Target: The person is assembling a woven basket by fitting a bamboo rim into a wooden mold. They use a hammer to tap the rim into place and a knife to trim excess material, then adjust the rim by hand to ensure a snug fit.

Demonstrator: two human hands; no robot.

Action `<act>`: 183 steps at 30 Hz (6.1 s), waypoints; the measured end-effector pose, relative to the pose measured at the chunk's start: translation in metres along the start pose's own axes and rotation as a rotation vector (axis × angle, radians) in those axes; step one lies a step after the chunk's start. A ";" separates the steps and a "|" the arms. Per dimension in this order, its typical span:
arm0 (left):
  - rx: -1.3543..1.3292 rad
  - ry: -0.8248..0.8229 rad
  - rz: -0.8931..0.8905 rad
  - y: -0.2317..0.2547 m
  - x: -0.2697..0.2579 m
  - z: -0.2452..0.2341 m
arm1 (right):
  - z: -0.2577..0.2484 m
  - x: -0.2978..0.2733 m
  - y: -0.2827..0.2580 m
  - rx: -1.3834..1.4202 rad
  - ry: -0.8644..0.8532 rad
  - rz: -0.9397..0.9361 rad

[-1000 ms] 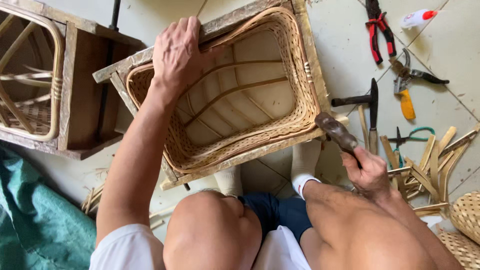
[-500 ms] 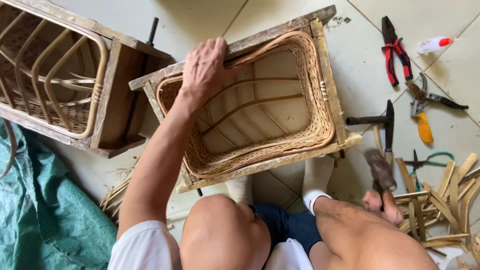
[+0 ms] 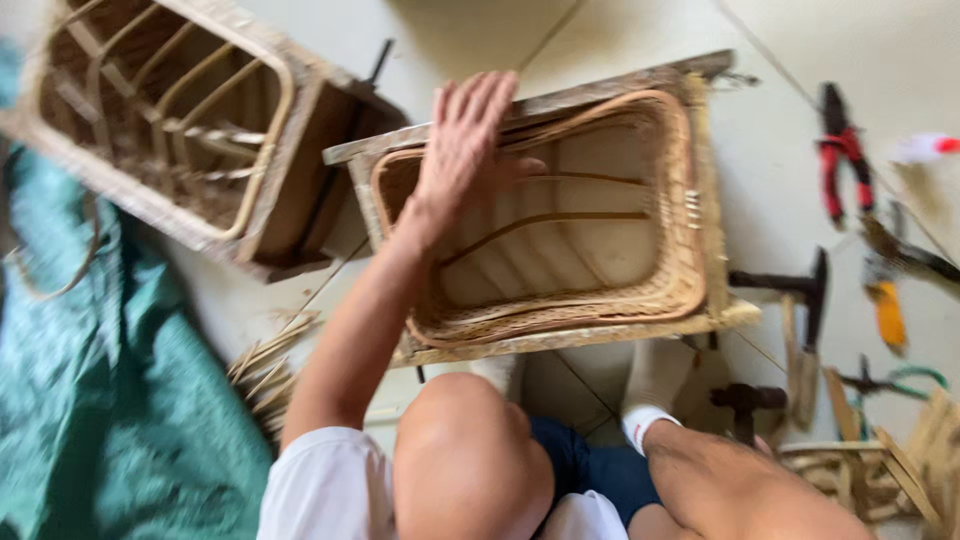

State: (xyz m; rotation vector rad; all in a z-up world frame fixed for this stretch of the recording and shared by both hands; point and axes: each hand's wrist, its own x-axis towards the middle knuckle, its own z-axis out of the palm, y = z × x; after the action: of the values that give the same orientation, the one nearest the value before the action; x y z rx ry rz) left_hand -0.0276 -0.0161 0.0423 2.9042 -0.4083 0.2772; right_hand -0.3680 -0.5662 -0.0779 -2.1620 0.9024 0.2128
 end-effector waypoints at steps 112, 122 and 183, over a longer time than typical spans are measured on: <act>-0.959 -0.173 -0.739 0.056 -0.110 0.006 | 0.025 0.029 -0.191 0.181 -0.247 -0.360; -0.933 -0.080 -0.653 0.057 -0.123 0.014 | 0.002 0.121 -0.067 -0.163 0.045 -0.432; -0.704 0.136 -0.657 0.066 -0.085 0.006 | 0.180 -0.041 -0.649 -1.963 -0.072 -2.200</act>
State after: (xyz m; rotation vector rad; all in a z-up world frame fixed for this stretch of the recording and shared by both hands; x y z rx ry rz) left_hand -0.1256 -0.0580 0.0297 2.1490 0.4003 0.1705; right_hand 0.0570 -0.1215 0.1997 1.4728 1.6302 0.0549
